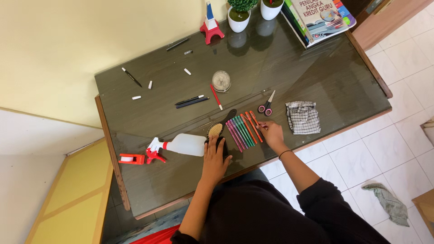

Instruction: The person organizes stationery items on a glass table. They pick up colored pencils and pens, place them into a black rectangular holder, and arrange them neatly. The person also moves a spray bottle and a hairbrush aside to clear space.

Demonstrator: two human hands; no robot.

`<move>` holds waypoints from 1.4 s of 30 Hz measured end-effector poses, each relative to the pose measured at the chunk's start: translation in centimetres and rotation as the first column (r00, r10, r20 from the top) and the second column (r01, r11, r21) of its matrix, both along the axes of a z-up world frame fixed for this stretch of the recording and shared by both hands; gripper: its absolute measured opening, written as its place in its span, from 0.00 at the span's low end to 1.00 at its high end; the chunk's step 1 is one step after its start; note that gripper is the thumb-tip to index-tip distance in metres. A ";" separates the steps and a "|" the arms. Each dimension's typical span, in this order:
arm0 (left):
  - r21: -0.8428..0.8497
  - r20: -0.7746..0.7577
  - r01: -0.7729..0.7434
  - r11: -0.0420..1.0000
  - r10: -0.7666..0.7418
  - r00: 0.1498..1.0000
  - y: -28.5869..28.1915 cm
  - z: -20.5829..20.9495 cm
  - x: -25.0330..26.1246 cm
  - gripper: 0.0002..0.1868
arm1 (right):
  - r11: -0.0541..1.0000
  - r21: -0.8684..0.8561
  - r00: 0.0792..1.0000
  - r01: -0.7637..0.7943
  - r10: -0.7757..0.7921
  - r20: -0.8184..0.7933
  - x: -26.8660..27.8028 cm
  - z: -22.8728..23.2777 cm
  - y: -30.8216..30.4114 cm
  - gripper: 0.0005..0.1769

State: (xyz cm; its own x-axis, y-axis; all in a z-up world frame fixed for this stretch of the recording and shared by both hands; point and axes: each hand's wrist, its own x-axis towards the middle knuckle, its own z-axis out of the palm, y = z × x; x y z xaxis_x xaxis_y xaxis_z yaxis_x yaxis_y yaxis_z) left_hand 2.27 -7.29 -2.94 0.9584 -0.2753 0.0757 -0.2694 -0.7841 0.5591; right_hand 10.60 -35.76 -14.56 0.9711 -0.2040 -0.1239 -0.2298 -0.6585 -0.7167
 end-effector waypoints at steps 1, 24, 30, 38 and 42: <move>0.001 -0.002 0.000 1.000 0.000 1.000 0.1 -0.1 -0.1 0.38 | 1.000 -0.020 1.000 -0.002 0.002 0.011 0.1 -0.1 0.2 0.16; 0.042 0.089 0.005 0.999 -0.009 0.996 0.0 -1.1 -0.5 0.36 | 0.986 0.092 0.989 0.140 -0.134 -0.066 0.1 -1.0 0.9 0.13; 0.064 0.104 0.016 0.998 -0.023 0.994 0.3 -1.4 -0.5 0.36 | 0.980 0.125 0.988 0.153 -0.151 -0.026 0.3 -1.8 0.5 0.13; 0.017 0.053 0.028 0.999 -0.029 0.998 0.7 -1.4 -0.3 0.38 | 0.976 0.118 0.983 0.182 -0.183 -0.005 -0.3 -1.7 0.9 0.13; -0.005 0.004 0.050 0.999 -0.050 0.999 0.9 -0.9 0.0 0.39 | 0.966 0.154 0.978 0.208 -0.209 -0.010 -0.6 -1.7 0.7 0.13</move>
